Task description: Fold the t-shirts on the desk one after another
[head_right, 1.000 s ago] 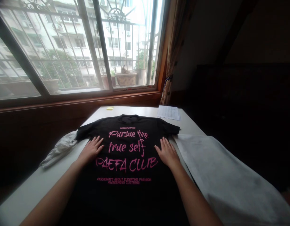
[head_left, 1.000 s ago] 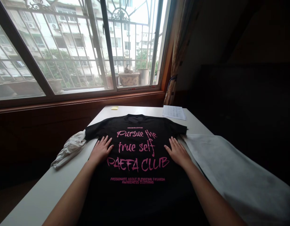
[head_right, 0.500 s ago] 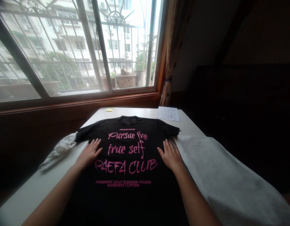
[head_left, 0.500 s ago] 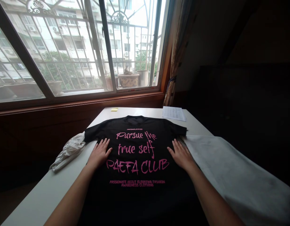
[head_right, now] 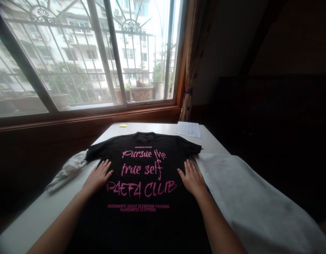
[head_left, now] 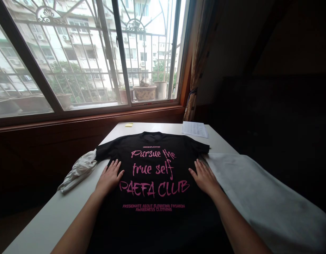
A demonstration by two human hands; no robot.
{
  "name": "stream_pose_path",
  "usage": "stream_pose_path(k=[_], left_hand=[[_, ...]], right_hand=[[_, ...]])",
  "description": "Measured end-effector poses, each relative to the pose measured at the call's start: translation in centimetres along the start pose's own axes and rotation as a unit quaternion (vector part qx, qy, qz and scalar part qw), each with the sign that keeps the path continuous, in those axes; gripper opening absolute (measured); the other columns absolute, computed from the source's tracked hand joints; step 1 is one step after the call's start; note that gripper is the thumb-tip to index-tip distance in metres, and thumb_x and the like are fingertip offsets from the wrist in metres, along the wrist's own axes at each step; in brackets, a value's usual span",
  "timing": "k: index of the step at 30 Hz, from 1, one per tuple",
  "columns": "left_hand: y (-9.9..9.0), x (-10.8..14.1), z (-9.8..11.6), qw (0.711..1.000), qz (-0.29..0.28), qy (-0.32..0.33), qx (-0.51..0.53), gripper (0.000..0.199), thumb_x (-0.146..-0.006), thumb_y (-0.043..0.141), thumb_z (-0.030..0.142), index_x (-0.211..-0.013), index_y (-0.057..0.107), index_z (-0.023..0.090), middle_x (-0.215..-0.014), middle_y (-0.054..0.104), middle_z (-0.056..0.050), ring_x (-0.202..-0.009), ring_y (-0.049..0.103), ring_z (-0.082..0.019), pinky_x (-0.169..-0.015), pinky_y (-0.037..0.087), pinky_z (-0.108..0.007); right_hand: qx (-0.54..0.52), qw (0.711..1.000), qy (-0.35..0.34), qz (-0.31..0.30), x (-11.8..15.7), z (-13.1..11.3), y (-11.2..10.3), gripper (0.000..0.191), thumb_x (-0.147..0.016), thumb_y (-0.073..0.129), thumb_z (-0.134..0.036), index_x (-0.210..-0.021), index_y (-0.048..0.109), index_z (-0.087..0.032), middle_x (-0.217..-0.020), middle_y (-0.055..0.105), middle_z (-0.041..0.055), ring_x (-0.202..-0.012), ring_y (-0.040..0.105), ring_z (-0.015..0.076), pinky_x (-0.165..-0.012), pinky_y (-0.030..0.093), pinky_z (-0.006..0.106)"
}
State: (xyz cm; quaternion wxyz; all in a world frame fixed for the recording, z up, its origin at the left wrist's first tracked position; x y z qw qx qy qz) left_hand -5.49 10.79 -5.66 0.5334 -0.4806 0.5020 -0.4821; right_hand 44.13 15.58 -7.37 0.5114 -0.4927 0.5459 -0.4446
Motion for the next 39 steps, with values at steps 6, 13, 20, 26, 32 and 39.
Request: stream_pose_path(k=[6,13,20,26,32,39], left_hand=[[0.0,1.0,0.0,1.0,0.005,-0.001,0.0,0.064,-0.103,0.03,0.053,-0.159,0.03,0.021,-0.167,0.022,-0.006,-0.155,0.017,-0.026,-0.124,0.017,-0.05],[-0.4,2.0,0.1,1.0,-0.007,-0.008,-0.001,0.064,-0.103,0.03,0.052,-0.159,0.029,0.021,-0.167,0.021,-0.007,-0.155,0.017,-0.026,-0.124,0.017,-0.051],[-0.3,1.9,0.2,1.0,-0.007,-0.008,-0.006,0.062,-0.103,0.032,0.05,-0.159,0.029,0.024,-0.167,0.021,-0.007,-0.155,0.017,-0.027,-0.123,0.017,-0.055],[-1.2,2.0,1.0,0.999,0.027,0.033,0.0,0.058,-0.103,0.037,0.048,-0.158,0.033,0.028,-0.167,0.024,-0.006,-0.155,0.019,-0.031,-0.121,0.017,-0.063],[-2.5,2.7,6.5,0.975,0.04,0.213,0.041,0.058,-0.104,0.036,0.053,-0.158,0.028,0.034,-0.167,0.023,-0.001,-0.155,0.017,-0.027,-0.125,0.015,-0.057],[-1.0,2.5,7.4,0.976,-0.01,0.207,0.066,0.06,-0.103,0.037,0.057,-0.158,0.024,0.038,-0.166,0.028,0.001,-0.153,0.024,-0.025,-0.125,0.018,-0.051]], right_hand=[[0.007,1.0,0.006,-0.01,0.5,0.0,-0.2,0.075,-0.101,0.024,-0.056,-0.159,0.028,-0.007,-0.167,0.021,0.0091,-0.153,0.023,0.0254,-0.125,0.019,0.045],[-0.011,1.0,0.006,0.004,0.7,0.1,-0.3,0.076,-0.101,0.024,-0.057,-0.159,0.03,-0.008,-0.167,0.023,0.0097,-0.153,0.024,0.0265,-0.124,0.022,0.047],[0.0,1.0,-0.006,0.016,0.6,0.0,-0.4,0.076,-0.1,0.027,-0.055,-0.158,0.032,-0.006,-0.166,0.026,0.012,-0.152,0.025,0.028,-0.124,0.022,0.046],[0.0,1.0,0.005,0.005,0.4,0.3,0.0,0.075,-0.1,0.026,-0.054,-0.158,0.032,-0.007,-0.166,0.025,0.0098,-0.152,0.025,0.0274,-0.123,0.024,0.047],[-0.013,0.996,-0.018,0.082,0.2,-1.0,-1.7,0.071,-0.1,0.029,-0.05,-0.15,0.044,-0.002,-0.161,0.035,0.0162,-0.152,0.027,0.0298,-0.124,0.023,0.048],[-0.075,0.986,-0.146,0.032,0.7,-5.6,-0.8,0.068,-0.102,0.027,-0.05,-0.154,0.04,-0.008,-0.162,0.034,0.0145,-0.152,0.028,0.026,-0.123,0.026,0.046]])
Point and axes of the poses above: each hand's wrist, its own x-axis away from the middle knuckle, its own y-axis out of the palm, z = x × y, the point moved 9 cm from there along -x, towards the middle knuckle
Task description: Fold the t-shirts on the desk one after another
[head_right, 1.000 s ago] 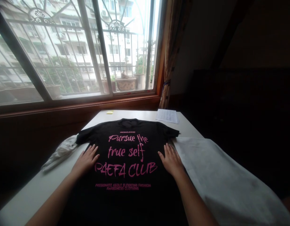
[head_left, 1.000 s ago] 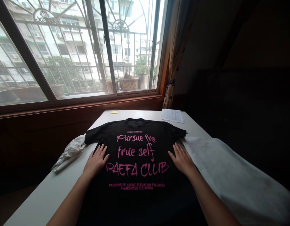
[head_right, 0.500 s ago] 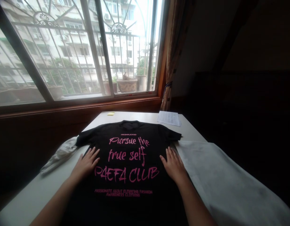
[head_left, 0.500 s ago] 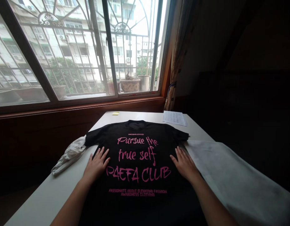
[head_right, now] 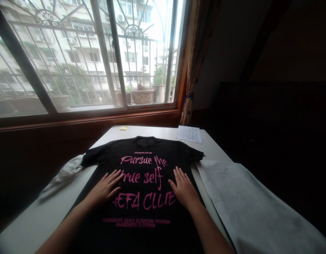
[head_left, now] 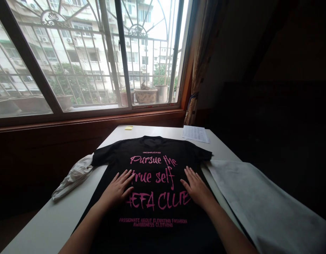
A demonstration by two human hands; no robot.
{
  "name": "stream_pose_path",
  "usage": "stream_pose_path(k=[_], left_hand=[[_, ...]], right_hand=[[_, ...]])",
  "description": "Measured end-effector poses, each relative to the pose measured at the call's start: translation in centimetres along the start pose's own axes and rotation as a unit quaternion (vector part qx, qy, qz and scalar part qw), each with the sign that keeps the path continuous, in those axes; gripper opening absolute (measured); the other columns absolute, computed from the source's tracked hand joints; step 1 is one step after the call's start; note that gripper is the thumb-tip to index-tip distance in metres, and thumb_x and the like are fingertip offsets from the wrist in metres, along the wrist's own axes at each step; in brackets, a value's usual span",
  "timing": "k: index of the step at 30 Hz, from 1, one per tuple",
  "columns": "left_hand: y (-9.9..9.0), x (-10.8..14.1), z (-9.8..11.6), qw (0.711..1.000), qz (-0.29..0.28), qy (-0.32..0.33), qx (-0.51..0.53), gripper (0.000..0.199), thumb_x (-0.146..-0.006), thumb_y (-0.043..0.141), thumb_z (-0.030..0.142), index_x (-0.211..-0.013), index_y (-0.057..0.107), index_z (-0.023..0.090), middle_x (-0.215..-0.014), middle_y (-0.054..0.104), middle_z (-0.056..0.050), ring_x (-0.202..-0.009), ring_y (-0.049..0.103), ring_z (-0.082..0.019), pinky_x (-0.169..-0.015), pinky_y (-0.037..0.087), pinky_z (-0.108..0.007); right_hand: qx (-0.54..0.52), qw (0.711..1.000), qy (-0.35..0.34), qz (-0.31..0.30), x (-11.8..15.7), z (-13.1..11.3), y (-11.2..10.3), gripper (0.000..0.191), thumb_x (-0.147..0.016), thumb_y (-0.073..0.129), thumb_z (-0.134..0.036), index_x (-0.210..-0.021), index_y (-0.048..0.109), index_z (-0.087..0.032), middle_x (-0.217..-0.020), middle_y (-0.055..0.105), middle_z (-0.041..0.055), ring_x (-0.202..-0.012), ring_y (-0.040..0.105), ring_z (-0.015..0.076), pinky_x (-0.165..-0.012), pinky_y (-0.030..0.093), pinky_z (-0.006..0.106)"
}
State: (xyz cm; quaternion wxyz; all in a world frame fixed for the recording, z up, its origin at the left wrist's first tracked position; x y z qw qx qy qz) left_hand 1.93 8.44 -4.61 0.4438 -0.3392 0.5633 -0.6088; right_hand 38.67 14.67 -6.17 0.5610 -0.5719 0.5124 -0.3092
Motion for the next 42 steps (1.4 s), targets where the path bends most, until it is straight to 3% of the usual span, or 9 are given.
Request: stream_pose_path(k=[3,7,14,22,33,38,42], left_hand=[[0.0,0.1,-0.3,1.0,0.001,-0.001,0.0,0.06,-0.103,0.036,0.058,-0.158,0.024,0.038,-0.166,0.027,0.002,-0.154,0.023,-0.025,-0.126,0.017,-0.051],[0.1,0.2,-0.5,1.0,-0.006,-0.02,0.006,0.064,-0.102,0.034,0.061,-0.159,0.023,0.034,-0.166,0.024,-0.001,-0.154,0.022,-0.025,-0.126,0.016,-0.052],[0.3,0.4,-2.7,0.992,0.018,-0.121,-0.007,0.066,-0.101,0.034,0.06,-0.157,0.035,0.024,-0.165,0.027,-0.006,-0.154,0.023,-0.026,-0.125,0.02,-0.049],[0.3,0.9,-4.9,0.98,0.022,-0.198,-0.029,0.069,-0.101,0.032,0.058,-0.157,0.035,0.017,-0.165,0.026,-0.008,-0.154,0.023,-0.027,-0.124,0.022,-0.05],[-0.3,1.2,-4.7,0.974,0.046,-0.217,-0.052,0.075,-0.1,0.03,0.064,-0.159,0.031,0.019,-0.168,0.018,-0.011,-0.156,0.011,-0.032,-0.123,0.02,-0.055],[0.1,1.0,-4.3,0.977,0.007,-0.207,-0.053,0.072,-0.1,0.03,0.064,-0.159,0.029,0.023,-0.168,0.018,-0.009,-0.156,0.013,-0.03,-0.123,0.016,-0.057],[0.0,1.0,-4.1,0.977,0.0,-0.206,-0.055,0.07,-0.101,0.032,0.062,-0.159,0.029,0.023,-0.168,0.019,-0.01,-0.156,0.014,-0.03,-0.123,0.015,-0.058]], right_hand=[[0.002,0.999,0.02,-0.037,0.0,0.4,0.9,0.07,-0.103,0.026,-0.051,-0.155,0.038,-0.006,-0.163,0.032,0.0138,-0.152,0.027,0.0252,-0.124,0.024,0.045],[0.012,0.997,0.06,-0.039,0.1,1.5,1.1,0.073,-0.102,0.027,-0.054,-0.156,0.036,-0.005,-0.165,0.028,0.0131,-0.153,0.023,0.0254,-0.125,0.022,0.044],[0.033,0.995,0.099,-0.006,0.0,2.9,1.2,0.073,-0.101,0.03,-0.052,-0.154,0.039,-0.003,-0.163,0.031,0.0164,-0.152,0.027,0.0281,-0.123,0.026,0.044],[0.036,0.993,0.113,-0.015,0.1,2.7,0.5,0.071,-0.102,0.03,-0.05,-0.153,0.041,-0.002,-0.163,0.032,0.0156,-0.151,0.028,0.0286,-0.123,0.026,0.042],[0.034,0.992,0.117,-0.024,0.4,2.5,0.0,0.072,-0.102,0.031,-0.052,-0.154,0.038,-0.004,-0.164,0.03,0.015,-0.152,0.026,0.0277,-0.123,0.025,0.042],[0.021,0.997,0.077,0.005,0.5,2.0,-0.3,0.068,-0.102,0.032,-0.053,-0.158,0.034,-0.014,-0.167,0.023,0.0095,-0.151,0.028,0.0288,-0.122,0.028,0.044],[0.026,0.997,0.064,-0.017,0.6,2.0,0.1,0.064,-0.103,0.033,-0.054,-0.155,0.041,-0.018,-0.165,0.031,0.0064,-0.152,0.025,0.0294,-0.122,0.026,0.048]])
Point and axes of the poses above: each hand's wrist, its own x-axis away from the middle knuckle, its own y-axis out of the palm, z = x × y, the point moved 9 cm from there along -x, towards the middle knuckle
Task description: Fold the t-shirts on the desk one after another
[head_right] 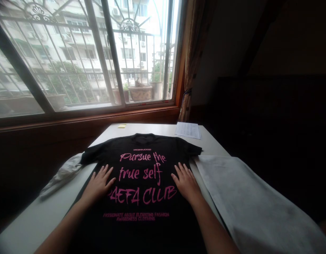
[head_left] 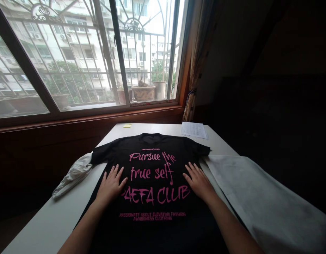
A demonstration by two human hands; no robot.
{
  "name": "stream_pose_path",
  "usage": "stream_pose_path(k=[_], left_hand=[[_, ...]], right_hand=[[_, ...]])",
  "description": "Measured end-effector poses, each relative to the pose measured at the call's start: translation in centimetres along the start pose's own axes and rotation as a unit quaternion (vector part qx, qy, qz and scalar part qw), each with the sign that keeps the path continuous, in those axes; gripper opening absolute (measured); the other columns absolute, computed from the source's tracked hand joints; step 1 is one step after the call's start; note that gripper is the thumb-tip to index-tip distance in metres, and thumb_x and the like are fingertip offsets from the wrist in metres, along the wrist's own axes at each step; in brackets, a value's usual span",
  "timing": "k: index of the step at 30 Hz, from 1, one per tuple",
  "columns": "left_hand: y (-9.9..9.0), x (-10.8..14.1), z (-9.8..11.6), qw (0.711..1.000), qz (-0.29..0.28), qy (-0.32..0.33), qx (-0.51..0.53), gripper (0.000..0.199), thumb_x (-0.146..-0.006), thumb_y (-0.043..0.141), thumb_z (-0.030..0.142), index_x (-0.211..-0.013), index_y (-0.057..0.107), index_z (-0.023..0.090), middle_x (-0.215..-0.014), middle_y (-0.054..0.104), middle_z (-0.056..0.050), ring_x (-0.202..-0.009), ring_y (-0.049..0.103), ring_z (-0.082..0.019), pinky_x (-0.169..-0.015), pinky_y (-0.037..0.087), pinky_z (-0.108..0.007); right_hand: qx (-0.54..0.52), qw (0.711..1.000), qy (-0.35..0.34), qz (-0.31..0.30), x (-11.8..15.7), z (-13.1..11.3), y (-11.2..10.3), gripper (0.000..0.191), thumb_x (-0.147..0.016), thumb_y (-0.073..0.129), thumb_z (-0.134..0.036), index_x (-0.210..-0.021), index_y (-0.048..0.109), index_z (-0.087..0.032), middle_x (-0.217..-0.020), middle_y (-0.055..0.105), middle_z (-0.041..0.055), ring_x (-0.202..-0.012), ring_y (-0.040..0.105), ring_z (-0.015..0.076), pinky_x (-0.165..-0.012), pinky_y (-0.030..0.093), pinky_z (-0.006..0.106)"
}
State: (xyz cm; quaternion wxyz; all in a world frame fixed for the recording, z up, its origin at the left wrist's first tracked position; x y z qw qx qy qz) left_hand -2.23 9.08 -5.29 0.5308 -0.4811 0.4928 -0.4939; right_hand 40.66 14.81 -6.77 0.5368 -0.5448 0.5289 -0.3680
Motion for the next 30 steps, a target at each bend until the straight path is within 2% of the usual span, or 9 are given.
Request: stream_pose_path(k=[4,9,15,18,22,25,27,30], left_hand=[[-0.2,0.2,0.4,1.0,-0.007,0.027,0.003,0.069,-0.101,0.032,0.062,-0.159,0.027,0.026,-0.168,0.016,-0.006,-0.156,0.012,-0.031,-0.123,0.013,-0.059],[-0.3,0.9,2.7,0.989,-0.026,0.146,0.018,0.065,-0.102,0.029,0.064,-0.159,0.023,0.035,-0.168,0.016,-0.001,-0.155,0.014,-0.03,-0.124,0.012,-0.059],[-1.0,3.4,8.2,0.947,0.016,0.319,0.017,0.064,-0.103,0.036,0.058,-0.16,0.014,0.038,-0.167,0.023,0.0,-0.154,0.022,-0.027,-0.125,0.016,-0.052],[-1.4,4.6,10.5,0.93,0.03,0.367,0.015,0.066,-0.103,0.037,0.057,-0.161,0.011,0.037,-0.167,0.023,0.0,-0.153,0.024,-0.026,-0.126,0.015,-0.049],[-1.5,4.8,11.3,0.927,0.033,0.372,0.012,0.067,-0.103,0.037,0.057,-0.161,0.01,0.036,-0.167,0.024,0.0,-0.153,0.026,-0.025,-0.126,0.015,-0.048],[-1.1,4.1,10.7,0.937,0.036,0.347,0.009,0.065,-0.104,0.035,0.057,-0.16,0.01,0.037,-0.167,0.023,0.0,-0.153,0.025,-0.025,-0.126,0.015,-0.048],[-0.9,3.5,10.0,0.946,0.042,0.322,0.01,0.064,-0.104,0.035,0.058,-0.16,0.012,0.038,-0.167,0.022,0.0,-0.153,0.025,-0.026,-0.126,0.015,-0.049],[-0.3,2.3,8.2,0.965,0.034,0.261,0.014,0.063,-0.103,0.033,0.06,-0.159,0.017,0.037,-0.167,0.022,0.0,-0.154,0.024,-0.027,-0.125,0.015,-0.052]], right_hand=[[0.001,1.0,0.0,-0.008,0.0,0.3,0.0,0.066,-0.103,0.033,-0.053,-0.155,0.04,-0.014,-0.164,0.031,0.0098,-0.152,0.026,0.028,-0.123,0.026,0.046],[0.015,1.0,0.009,-0.007,-0.1,0.7,-0.1,0.067,-0.102,0.033,-0.052,-0.155,0.039,-0.011,-0.164,0.03,0.0115,-0.152,0.027,0.0279,-0.123,0.026,0.045],[0.019,1.0,0.005,0.001,-0.1,0.5,0.0,0.067,-0.102,0.034,-0.051,-0.154,0.04,-0.009,-0.163,0.032,0.0127,-0.152,0.027,0.028,-0.123,0.026,0.045],[0.016,1.0,0.004,0.004,-0.1,0.5,0.0,0.067,-0.103,0.035,-0.051,-0.154,0.041,-0.008,-0.163,0.034,0.0135,-0.151,0.028,0.0287,-0.123,0.026,0.046],[0.009,0.999,-0.007,0.034,0.2,-0.1,-1.2,0.062,-0.102,0.041,-0.045,-0.154,0.042,-0.012,-0.164,0.03,0.0136,-0.152,0.027,0.0324,-0.123,0.028,0.048],[-0.009,0.995,-0.078,0.068,0.6,-1.9,-2.6,0.059,-0.102,0.043,-0.043,-0.157,0.038,-0.022,-0.169,0.016,0.0059,-0.154,0.018,0.0314,-0.122,0.028,0.049],[-0.028,0.988,-0.14,0.051,1.0,-3.4,-2.8,0.059,-0.102,0.043,-0.045,-0.158,0.036,-0.027,-0.17,0.014,0.0029,-0.155,0.017,0.0278,-0.123,0.028,0.046],[-0.044,0.982,-0.181,-0.019,1.2,-4.5,-1.7,0.058,-0.103,0.041,-0.052,-0.157,0.038,-0.03,-0.167,0.025,0.0027,-0.153,0.023,0.0243,-0.123,0.027,0.046]])
Point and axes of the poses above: each hand's wrist, its own x-axis away from the middle knuckle, its own y-axis out of the palm, z = x × y, the point moved 9 cm from there along -x, towards the middle knuckle
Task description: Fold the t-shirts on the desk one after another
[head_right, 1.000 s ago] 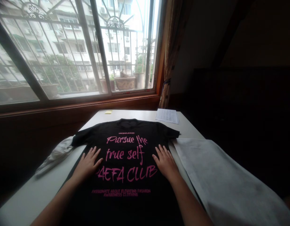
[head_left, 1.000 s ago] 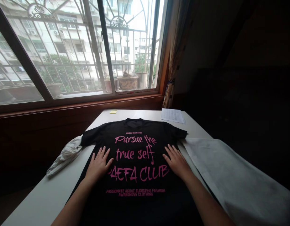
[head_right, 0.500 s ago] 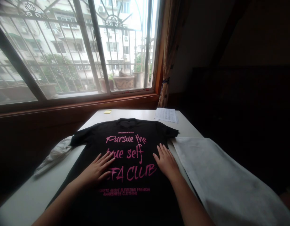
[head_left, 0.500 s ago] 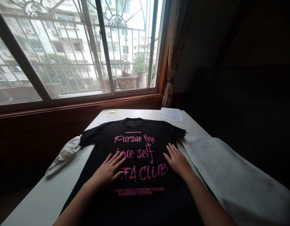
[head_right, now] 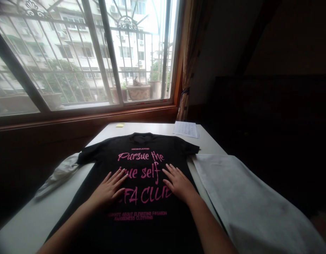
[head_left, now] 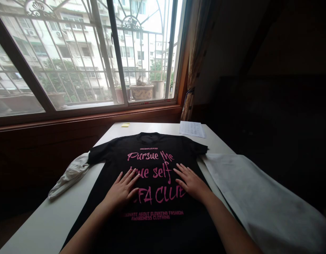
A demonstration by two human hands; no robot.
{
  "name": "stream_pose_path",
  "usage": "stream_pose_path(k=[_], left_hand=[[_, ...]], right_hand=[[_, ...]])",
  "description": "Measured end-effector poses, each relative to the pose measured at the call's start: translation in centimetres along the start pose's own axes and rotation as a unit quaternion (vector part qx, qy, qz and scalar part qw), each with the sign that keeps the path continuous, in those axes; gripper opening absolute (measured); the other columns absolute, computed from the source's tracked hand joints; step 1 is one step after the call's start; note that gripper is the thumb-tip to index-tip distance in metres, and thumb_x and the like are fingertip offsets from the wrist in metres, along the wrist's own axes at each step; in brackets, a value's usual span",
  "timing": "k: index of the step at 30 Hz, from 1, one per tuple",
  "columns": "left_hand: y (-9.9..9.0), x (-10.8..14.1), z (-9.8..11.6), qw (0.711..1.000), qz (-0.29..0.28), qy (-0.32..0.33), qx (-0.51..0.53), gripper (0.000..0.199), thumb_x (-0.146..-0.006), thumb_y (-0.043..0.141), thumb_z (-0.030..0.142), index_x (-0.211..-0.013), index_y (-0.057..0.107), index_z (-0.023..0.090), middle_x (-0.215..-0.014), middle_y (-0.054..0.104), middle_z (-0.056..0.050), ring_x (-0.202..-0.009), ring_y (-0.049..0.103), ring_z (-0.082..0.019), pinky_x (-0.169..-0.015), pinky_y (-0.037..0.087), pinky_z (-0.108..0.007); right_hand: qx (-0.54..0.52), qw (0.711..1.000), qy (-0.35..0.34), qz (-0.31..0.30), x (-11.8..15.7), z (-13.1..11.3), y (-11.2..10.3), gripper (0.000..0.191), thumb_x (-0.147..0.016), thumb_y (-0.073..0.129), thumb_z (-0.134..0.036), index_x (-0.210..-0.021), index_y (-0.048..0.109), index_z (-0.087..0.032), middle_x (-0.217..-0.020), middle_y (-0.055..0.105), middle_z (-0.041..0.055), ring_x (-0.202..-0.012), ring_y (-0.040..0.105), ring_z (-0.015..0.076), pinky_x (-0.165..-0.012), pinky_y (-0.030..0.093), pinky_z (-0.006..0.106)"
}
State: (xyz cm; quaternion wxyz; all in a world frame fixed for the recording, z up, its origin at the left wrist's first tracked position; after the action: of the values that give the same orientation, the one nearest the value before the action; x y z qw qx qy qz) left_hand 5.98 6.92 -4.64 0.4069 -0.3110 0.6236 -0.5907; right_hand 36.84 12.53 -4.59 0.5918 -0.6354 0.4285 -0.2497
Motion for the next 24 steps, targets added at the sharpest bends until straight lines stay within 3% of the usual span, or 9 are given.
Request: stream_pose_path(k=[7,11,19,21,24], left_hand=[[0.5,1.2,-6.3,0.985,-0.048,-0.167,0.006,0.07,-0.1,0.027,0.068,-0.159,0.022,0.032,-0.168,0.015,0.0,-0.156,0.015,-0.028,-0.124,0.013,-0.056],[0.5,2.0,-8.6,0.974,-0.044,-0.222,-0.002,0.07,-0.101,0.028,0.065,-0.16,0.024,0.027,-0.168,0.015,-0.004,-0.156,0.013,-0.028,-0.124,0.014,-0.055],[0.5,2.2,-9.4,0.979,-0.014,-0.197,0.057,0.067,-0.1,0.035,0.061,-0.156,0.037,0.024,-0.166,0.027,-0.01,-0.154,0.021,-0.032,-0.121,0.019,-0.061],[-0.3,2.4,-9.9,0.978,-0.009,-0.181,0.098,0.066,-0.098,0.039,0.06,-0.152,0.044,0.024,-0.163,0.035,-0.011,-0.151,0.03,-0.033,-0.119,0.027,-0.059],[-3.1,3.2,-12.2,0.973,0.024,-0.185,0.134,0.064,-0.096,0.042,0.06,-0.145,0.053,0.021,-0.157,0.047,-0.01,-0.142,0.046,-0.03,-0.117,0.037,-0.047]], right_hand=[[0.011,0.998,0.058,-0.027,0.1,1.3,0.8,0.063,-0.103,0.034,-0.059,-0.157,0.037,-0.027,-0.166,0.027,0.0039,-0.153,0.023,0.0226,-0.125,0.022,0.046],[0.015,0.995,0.095,-0.014,0.3,2.4,0.7,0.064,-0.102,0.035,-0.058,-0.156,0.04,-0.024,-0.165,0.029,0.0053,-0.153,0.024,0.0233,-0.124,0.024,0.045],[0.012,0.995,0.096,0.007,0.4,2.9,0.8,0.061,-0.102,0.037,-0.054,-0.154,0.044,-0.022,-0.163,0.034,0.0069,-0.152,0.028,0.0245,-0.123,0.026,0.046],[0.009,0.996,0.093,0.015,0.4,2.9,0.8,0.061,-0.102,0.037,-0.054,-0.153,0.045,-0.022,-0.163,0.036,0.0075,-0.152,0.028,0.025,-0.123,0.028,0.047],[0.005,0.996,0.088,0.021,0.5,3.0,0.9,0.06,-0.102,0.037,-0.054,-0.153,0.045,-0.022,-0.162,0.037,0.0077,-0.151,0.029,0.0256,-0.122,0.028,0.048]])
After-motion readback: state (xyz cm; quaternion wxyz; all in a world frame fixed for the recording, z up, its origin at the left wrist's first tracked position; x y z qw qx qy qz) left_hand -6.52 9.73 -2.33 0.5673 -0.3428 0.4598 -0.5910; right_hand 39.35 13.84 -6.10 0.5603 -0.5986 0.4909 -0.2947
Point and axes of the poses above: each hand's wrist, its own x-axis away from the middle knuckle, its own y-axis out of the palm, z = x × y, the point moved 9 cm from there along -x, towards the middle knuckle
